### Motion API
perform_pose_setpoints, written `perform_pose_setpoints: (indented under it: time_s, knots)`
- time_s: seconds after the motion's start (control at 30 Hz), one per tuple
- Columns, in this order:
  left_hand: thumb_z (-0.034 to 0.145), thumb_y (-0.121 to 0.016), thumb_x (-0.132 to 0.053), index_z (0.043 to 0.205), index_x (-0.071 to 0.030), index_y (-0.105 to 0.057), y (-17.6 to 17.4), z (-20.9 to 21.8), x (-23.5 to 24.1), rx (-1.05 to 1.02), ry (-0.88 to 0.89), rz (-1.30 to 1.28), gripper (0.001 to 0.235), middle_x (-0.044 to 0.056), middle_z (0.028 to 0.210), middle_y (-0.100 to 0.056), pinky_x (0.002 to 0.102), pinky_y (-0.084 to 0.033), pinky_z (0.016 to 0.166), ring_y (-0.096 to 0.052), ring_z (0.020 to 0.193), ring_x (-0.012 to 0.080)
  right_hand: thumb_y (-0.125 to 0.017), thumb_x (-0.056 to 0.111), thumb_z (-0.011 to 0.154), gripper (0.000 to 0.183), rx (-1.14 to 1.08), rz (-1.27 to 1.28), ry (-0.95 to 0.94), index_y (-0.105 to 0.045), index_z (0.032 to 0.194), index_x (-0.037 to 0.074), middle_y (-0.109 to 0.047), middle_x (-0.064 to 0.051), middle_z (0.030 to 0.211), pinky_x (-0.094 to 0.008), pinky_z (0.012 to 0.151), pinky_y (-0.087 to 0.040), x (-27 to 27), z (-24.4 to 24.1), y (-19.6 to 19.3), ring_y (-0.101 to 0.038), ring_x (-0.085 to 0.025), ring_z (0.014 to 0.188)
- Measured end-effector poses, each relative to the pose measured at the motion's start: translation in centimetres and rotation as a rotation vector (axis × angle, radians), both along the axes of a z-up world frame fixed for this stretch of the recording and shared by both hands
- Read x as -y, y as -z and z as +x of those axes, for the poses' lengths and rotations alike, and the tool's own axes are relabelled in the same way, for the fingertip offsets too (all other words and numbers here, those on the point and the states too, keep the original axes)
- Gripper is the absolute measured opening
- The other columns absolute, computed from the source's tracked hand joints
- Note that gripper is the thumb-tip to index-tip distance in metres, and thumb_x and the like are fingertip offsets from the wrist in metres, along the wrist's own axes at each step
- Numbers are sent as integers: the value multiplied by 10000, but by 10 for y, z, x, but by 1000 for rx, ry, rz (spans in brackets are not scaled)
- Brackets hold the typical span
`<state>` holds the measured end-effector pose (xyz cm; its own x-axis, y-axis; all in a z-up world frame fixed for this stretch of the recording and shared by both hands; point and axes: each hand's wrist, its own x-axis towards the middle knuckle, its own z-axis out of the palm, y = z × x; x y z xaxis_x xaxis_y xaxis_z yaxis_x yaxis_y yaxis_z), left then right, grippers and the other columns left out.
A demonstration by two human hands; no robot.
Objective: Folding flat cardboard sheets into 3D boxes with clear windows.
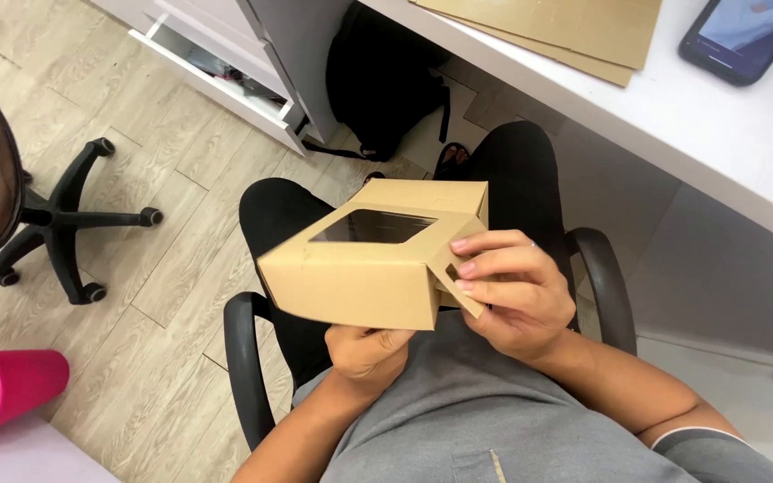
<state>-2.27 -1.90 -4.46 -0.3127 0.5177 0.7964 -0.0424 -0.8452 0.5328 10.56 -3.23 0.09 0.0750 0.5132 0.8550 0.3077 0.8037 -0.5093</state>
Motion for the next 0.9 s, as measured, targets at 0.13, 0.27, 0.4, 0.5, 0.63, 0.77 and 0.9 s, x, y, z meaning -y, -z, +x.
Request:
perform_pose_setpoints:
  time_s: [0.13,0.27,0.4,0.5,0.63,0.77,0.9]
  knots:
    - [613,-598,172,686,29,-670,55,-6,4,14,29,-49,176,169,559,-599,282,-506,506,-589,522,219,-658,5,664,81,-17,-28,-8,-642,741,25,-603,-137,764,-416,663,-514,2,-6,-4,-616,-362,761]
    - [618,-593,138,657,23,-653,59,-14,8,65,45,-106,136,140,518,-572,311,-466,551,-544,501,205,-646,11,669,63,-34,-79,-31,-641,730,27,-611,-132,757,-428,662,-507,6,-6,-2,-611,-363,756]
    - [621,-599,127,667,16,-654,52,-11,5,35,85,-101,132,135,529,-579,304,-472,547,-551,505,200,-607,34,726,24,-40,-126,24,-611,743,18,-598,-127,755,-435,679,-498,10,-3,-4,-604,-365,768]
    - [623,-603,119,674,11,-654,48,-8,7,18,122,-97,129,131,538,-584,299,-476,544,-555,509,196,-562,37,769,32,-47,-115,64,-575,753,12,-586,-126,750,-432,687,-494,10,-5,-5,-598,-371,775]
    - [625,-608,110,681,6,-654,41,-9,4,0,151,-97,127,128,546,-589,293,-481,541,-560,513,193,-526,36,798,44,-57,-132,119,-548,763,20,-583,-115,755,-437,713,-480,12,-11,0,-591,-364,806]
    - [628,-615,98,692,-2,-655,35,-7,0,-31,185,-91,125,122,559,-596,285,-487,536,-567,518,187,-536,20,782,27,-60,-163,146,-538,755,23,-591,-115,753,-453,748,-467,14,-11,0,-588,-364,834]
    - [631,-622,86,702,-9,-655,28,-5,-2,-65,237,-89,123,117,571,-603,277,-494,532,-574,523,182,-550,25,765,31,-67,-184,167,-538,737,21,-604,-122,741,-483,779,-462,18,-8,3,-593,-378,839]
